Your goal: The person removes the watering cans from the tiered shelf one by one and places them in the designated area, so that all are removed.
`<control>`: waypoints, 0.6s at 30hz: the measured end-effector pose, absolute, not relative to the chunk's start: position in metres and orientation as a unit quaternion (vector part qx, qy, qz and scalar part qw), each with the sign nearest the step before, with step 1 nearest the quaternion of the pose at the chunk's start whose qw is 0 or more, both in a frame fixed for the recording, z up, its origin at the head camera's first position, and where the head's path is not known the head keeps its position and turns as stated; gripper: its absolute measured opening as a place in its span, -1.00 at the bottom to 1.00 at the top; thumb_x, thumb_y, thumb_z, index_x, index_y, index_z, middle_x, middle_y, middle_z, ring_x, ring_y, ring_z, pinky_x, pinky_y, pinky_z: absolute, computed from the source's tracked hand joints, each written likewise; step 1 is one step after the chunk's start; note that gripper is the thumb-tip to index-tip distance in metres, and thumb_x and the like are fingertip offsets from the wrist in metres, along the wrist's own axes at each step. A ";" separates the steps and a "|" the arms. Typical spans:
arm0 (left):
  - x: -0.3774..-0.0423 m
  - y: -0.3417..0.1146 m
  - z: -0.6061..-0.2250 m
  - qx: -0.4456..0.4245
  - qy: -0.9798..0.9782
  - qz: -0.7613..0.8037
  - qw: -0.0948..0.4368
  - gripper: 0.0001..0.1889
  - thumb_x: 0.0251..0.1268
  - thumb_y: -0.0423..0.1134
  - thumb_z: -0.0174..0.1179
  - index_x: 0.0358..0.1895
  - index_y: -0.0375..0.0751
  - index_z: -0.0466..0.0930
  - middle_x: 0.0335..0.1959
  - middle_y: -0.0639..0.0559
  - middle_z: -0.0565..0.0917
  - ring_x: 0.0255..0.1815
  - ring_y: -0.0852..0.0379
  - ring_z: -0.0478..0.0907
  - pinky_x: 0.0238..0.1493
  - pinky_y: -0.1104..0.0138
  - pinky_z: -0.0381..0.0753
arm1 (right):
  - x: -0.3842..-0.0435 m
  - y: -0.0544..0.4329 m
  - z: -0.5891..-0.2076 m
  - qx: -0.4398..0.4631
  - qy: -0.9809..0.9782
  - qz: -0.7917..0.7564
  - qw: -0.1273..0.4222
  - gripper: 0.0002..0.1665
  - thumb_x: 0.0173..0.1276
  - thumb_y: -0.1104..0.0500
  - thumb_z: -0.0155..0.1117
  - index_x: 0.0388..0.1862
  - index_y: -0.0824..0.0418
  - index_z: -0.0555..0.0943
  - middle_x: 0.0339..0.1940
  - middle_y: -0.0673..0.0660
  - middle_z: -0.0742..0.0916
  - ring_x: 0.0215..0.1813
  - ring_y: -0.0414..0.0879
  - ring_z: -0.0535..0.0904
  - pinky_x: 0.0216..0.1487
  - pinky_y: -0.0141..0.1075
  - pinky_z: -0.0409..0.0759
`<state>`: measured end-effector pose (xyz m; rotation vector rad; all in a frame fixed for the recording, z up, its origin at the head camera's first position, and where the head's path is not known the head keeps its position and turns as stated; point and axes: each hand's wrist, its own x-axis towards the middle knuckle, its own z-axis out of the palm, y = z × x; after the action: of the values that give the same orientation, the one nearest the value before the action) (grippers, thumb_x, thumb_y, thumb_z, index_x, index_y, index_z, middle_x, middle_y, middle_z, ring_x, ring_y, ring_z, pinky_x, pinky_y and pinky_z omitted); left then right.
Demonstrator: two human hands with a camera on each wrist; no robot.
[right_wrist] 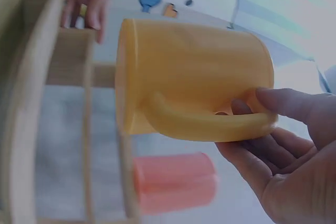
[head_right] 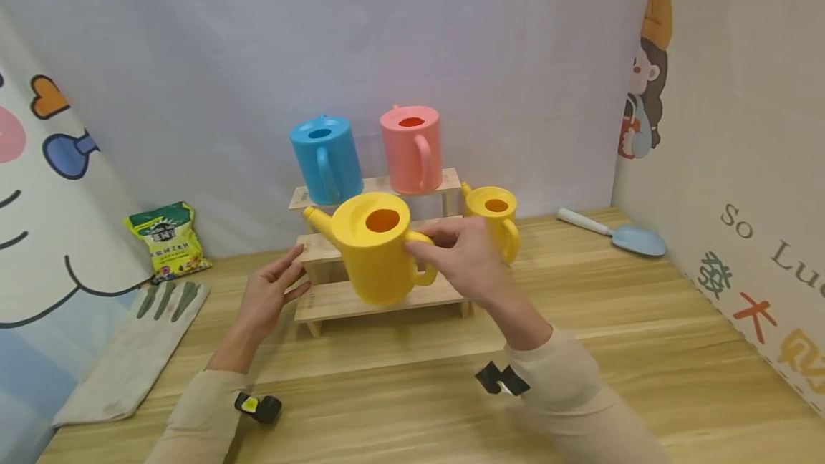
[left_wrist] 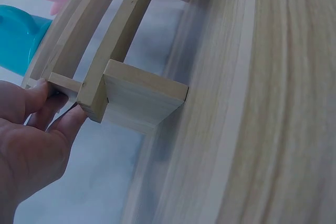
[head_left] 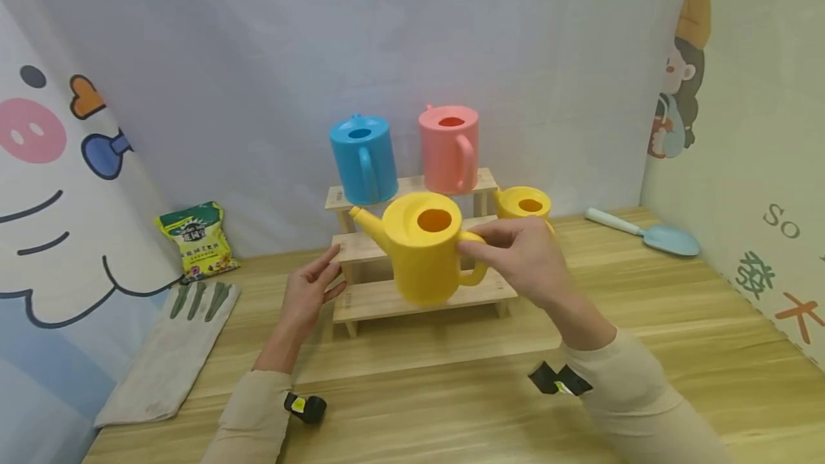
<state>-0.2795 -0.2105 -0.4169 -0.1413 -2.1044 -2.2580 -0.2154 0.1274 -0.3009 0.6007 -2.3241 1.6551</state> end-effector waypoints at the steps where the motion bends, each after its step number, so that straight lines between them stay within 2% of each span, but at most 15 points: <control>1: -0.280 -0.210 -0.417 -0.046 -0.679 -0.732 0.026 -0.52 0.59 -0.39 -0.03 0.50 -0.30 0.27 0.50 -0.20 0.24 0.44 -0.14 0.28 0.23 0.16 0.59 | -0.213 0.134 -0.296 0.196 -0.795 0.562 0.118 -0.73 0.25 0.15 0.53 -0.13 0.29 0.80 -0.31 0.13 0.81 -0.25 0.06 0.73 -0.24 -0.35 0.73; 8: -0.281 -0.212 -0.419 -0.046 -0.674 -0.737 0.027 -0.51 0.59 -0.39 -0.02 0.50 -0.29 0.27 0.52 -0.21 0.23 0.45 -0.13 0.28 0.18 0.23 0.62 | -0.199 0.172 -0.269 0.128 -0.819 0.536 0.163 -0.59 0.25 0.02 0.54 -0.11 0.32 0.79 -0.27 0.09 0.80 -0.21 -0.03 0.63 -0.31 -0.36 0.68; 13: -0.282 -0.211 -0.419 -0.045 -0.671 -0.739 0.028 -0.52 0.58 -0.40 -0.02 0.50 -0.29 0.28 0.50 -0.22 0.25 0.45 -0.13 0.29 0.16 0.23 0.64 | -0.195 0.197 -0.260 0.076 -0.817 0.540 0.189 -0.54 0.21 -0.04 0.56 -0.11 0.29 0.79 -0.32 -0.11 0.81 -0.11 -0.08 0.62 -0.15 -0.36 0.62; 18: -0.282 -0.210 -0.418 -0.044 -0.669 -0.742 0.027 -0.52 0.58 -0.41 -0.01 0.50 -0.29 0.28 0.49 -0.23 0.26 0.44 -0.13 0.29 0.16 0.24 0.64 | -0.192 0.219 -0.253 0.023 -0.808 0.553 0.203 -0.57 0.18 -0.12 0.56 -0.12 0.15 0.82 -0.35 -0.24 0.79 -0.05 -0.13 0.60 -0.05 -0.31 0.52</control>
<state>-0.2820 -0.2099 -0.4184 -0.1350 -2.0652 -2.2917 -0.1919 0.2195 -0.2534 0.0632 -2.2538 1.5445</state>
